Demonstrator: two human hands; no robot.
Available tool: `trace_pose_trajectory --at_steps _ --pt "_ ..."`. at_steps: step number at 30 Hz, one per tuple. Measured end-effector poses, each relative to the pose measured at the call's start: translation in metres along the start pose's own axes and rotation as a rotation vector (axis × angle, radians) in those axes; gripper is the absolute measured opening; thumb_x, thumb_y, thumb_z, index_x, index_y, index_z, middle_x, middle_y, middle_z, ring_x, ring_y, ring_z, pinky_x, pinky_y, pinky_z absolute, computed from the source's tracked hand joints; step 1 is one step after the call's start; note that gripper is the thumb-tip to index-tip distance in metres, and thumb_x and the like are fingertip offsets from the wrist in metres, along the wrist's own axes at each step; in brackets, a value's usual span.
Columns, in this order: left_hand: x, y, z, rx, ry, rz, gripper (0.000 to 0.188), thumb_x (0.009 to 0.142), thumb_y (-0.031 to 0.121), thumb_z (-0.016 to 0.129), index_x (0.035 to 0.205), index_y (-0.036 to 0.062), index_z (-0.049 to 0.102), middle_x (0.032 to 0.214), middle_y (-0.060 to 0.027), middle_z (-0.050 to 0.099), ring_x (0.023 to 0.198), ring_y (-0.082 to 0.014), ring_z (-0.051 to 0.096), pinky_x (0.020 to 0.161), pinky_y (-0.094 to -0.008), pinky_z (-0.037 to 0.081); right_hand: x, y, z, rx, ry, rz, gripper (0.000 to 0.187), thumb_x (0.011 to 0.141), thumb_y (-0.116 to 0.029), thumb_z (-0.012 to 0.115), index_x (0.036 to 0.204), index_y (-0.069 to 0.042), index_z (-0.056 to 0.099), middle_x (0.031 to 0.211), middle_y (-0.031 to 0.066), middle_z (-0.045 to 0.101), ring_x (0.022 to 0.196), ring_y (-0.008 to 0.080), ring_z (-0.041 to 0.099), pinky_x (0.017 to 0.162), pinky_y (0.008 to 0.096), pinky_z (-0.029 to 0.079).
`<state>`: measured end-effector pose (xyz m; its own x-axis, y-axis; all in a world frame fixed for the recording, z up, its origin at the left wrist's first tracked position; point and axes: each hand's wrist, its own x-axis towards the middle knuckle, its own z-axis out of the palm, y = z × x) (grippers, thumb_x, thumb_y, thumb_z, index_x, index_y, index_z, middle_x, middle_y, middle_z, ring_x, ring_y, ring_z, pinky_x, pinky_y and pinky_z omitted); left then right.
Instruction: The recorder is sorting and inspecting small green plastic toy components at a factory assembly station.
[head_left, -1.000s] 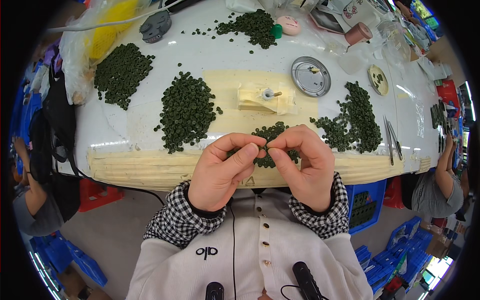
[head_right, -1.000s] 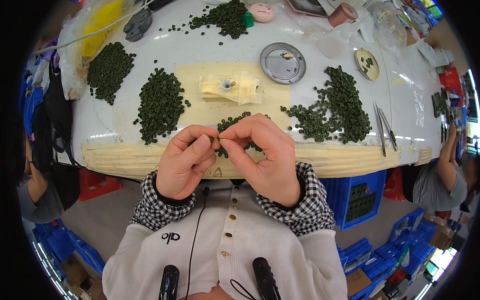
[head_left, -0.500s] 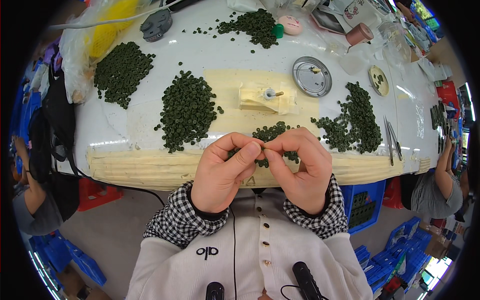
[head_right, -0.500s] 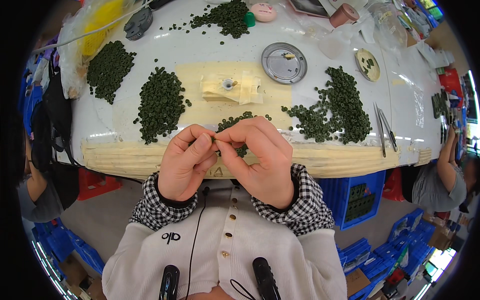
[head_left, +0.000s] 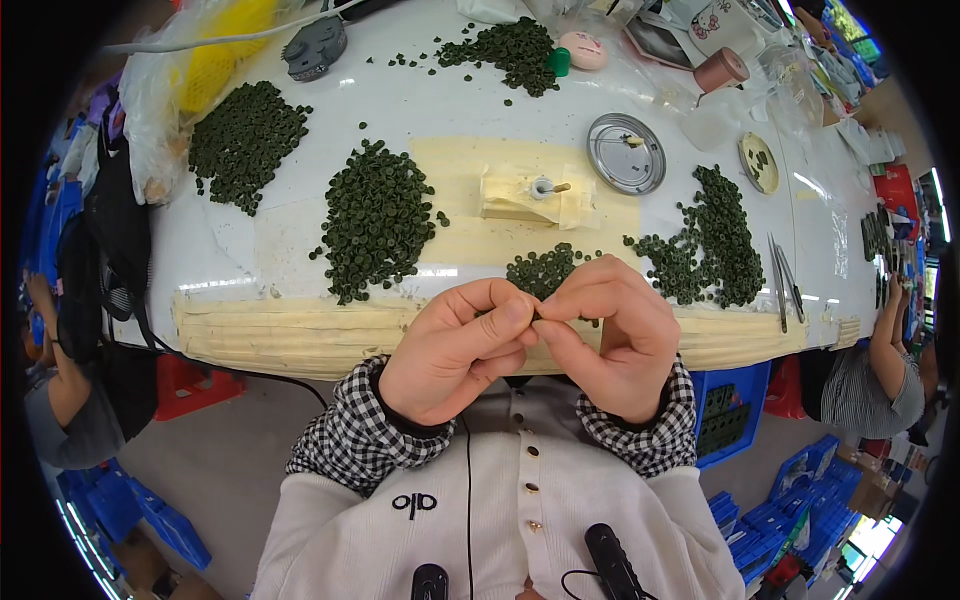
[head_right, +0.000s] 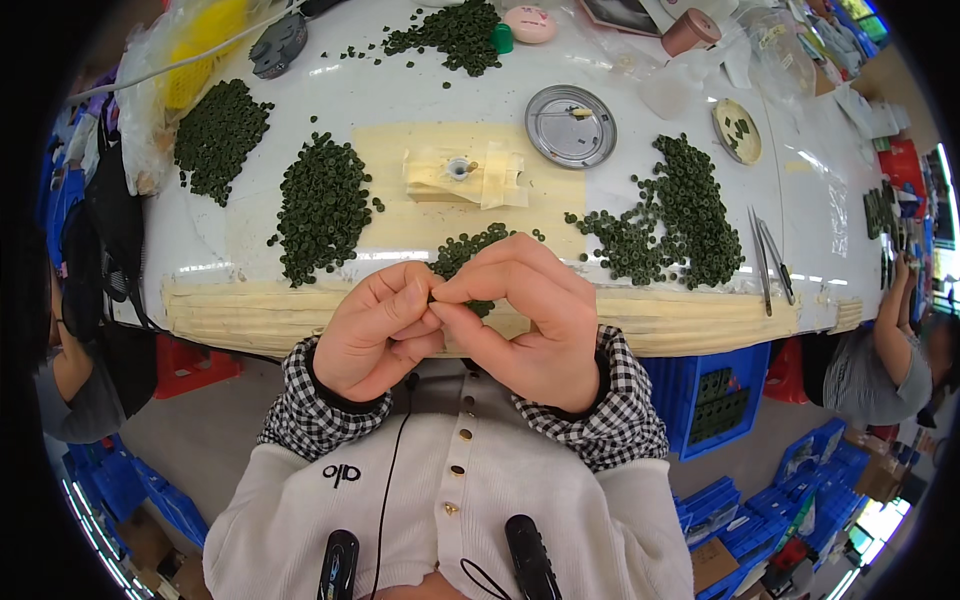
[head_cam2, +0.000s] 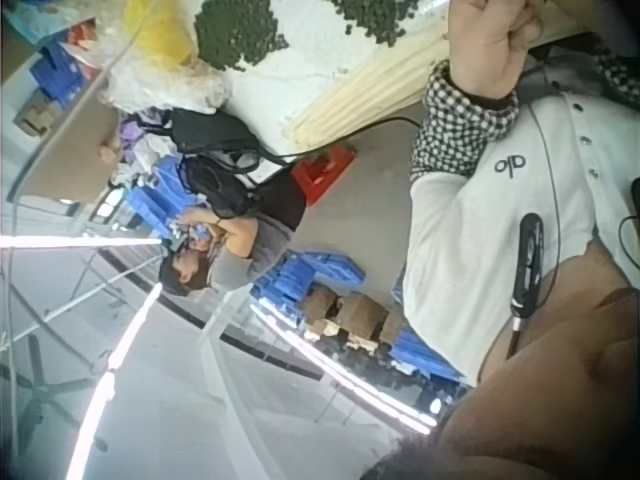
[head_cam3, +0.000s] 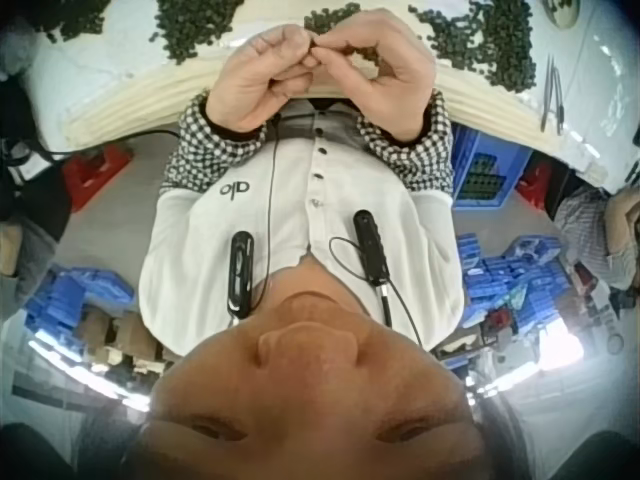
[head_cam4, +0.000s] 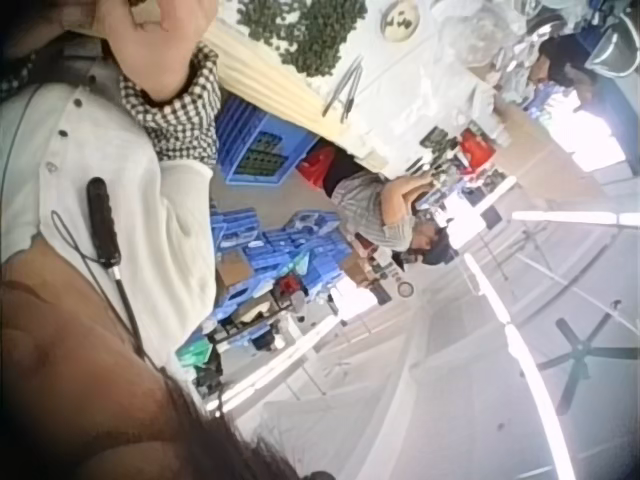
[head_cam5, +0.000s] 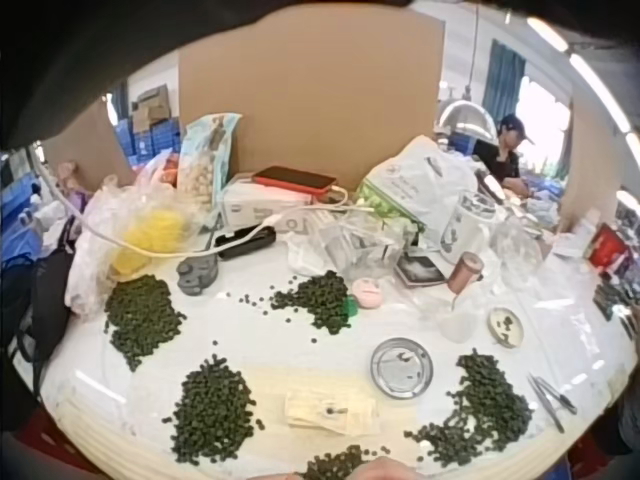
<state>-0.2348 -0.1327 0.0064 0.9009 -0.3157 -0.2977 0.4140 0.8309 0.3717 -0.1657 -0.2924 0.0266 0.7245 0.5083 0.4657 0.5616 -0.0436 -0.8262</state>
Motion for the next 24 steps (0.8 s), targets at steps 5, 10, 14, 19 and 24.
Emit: trace_pose_trajectory --at_steps 5,10,14,19,24 --pt "0.001 0.000 0.000 0.035 -0.017 0.009 0.012 0.091 0.014 0.055 0.094 0.0024 0.058 0.080 -0.0010 0.059 0.056 -0.0032 0.036 0.049 -0.0171 0.029 0.000 0.001 -0.002 -0.024 -0.017 -0.042 0.022 0.063 0.003 0.073 0.082 -0.003 0.065 0.078 0.0064 0.060 0.071 0.0192 0.058 0.059 0.0270 0.045" --pt "-0.002 0.001 0.005 0.258 0.127 0.138 0.011 0.090 0.010 0.057 0.092 0.0001 0.060 0.080 -0.0042 0.064 0.056 -0.0028 0.037 0.049 -0.0167 0.029 0.004 -0.002 -0.002 -0.230 0.001 -0.133 0.022 0.062 0.000 0.075 0.081 -0.003 0.065 0.077 0.0058 0.059 0.069 0.0197 0.057 0.057 0.0282 0.045" --pt "-0.005 0.009 0.008 0.392 0.138 0.144 0.012 0.088 0.008 0.058 0.094 -0.0024 0.062 0.083 -0.0079 0.066 0.065 -0.0058 0.051 0.059 -0.0187 0.041 0.005 -0.002 -0.004 -0.282 0.001 -0.152 0.021 0.061 -0.002 0.075 0.080 -0.004 0.066 0.075 0.0053 0.059 0.068 0.0199 0.057 0.056 0.0283 0.045" --pt "-0.005 0.010 0.008 0.490 0.138 0.175 0.013 0.087 0.006 0.059 0.094 -0.0045 0.064 0.087 -0.0102 0.067 0.084 -0.0132 0.062 0.078 -0.0247 0.048 0.005 -0.001 -0.005 -0.238 -0.024 -0.134 0.021 0.062 -0.001 0.075 0.081 -0.004 0.066 0.076 0.0052 0.059 0.068 0.0194 0.057 0.056 0.0280 0.045" --pt "-0.005 0.011 0.011 0.523 0.155 0.198 0.012 0.086 0.005 0.059 0.092 -0.0045 0.064 0.085 -0.0097 0.067 0.081 -0.0119 0.062 0.075 -0.0238 0.048 0.004 0.001 -0.005 -0.220 -0.026 -0.143 0.022 0.062 -0.001 0.074 0.082 -0.004 0.066 0.076 0.0052 0.060 0.067 0.0190 0.058 0.055 0.0277 0.045"
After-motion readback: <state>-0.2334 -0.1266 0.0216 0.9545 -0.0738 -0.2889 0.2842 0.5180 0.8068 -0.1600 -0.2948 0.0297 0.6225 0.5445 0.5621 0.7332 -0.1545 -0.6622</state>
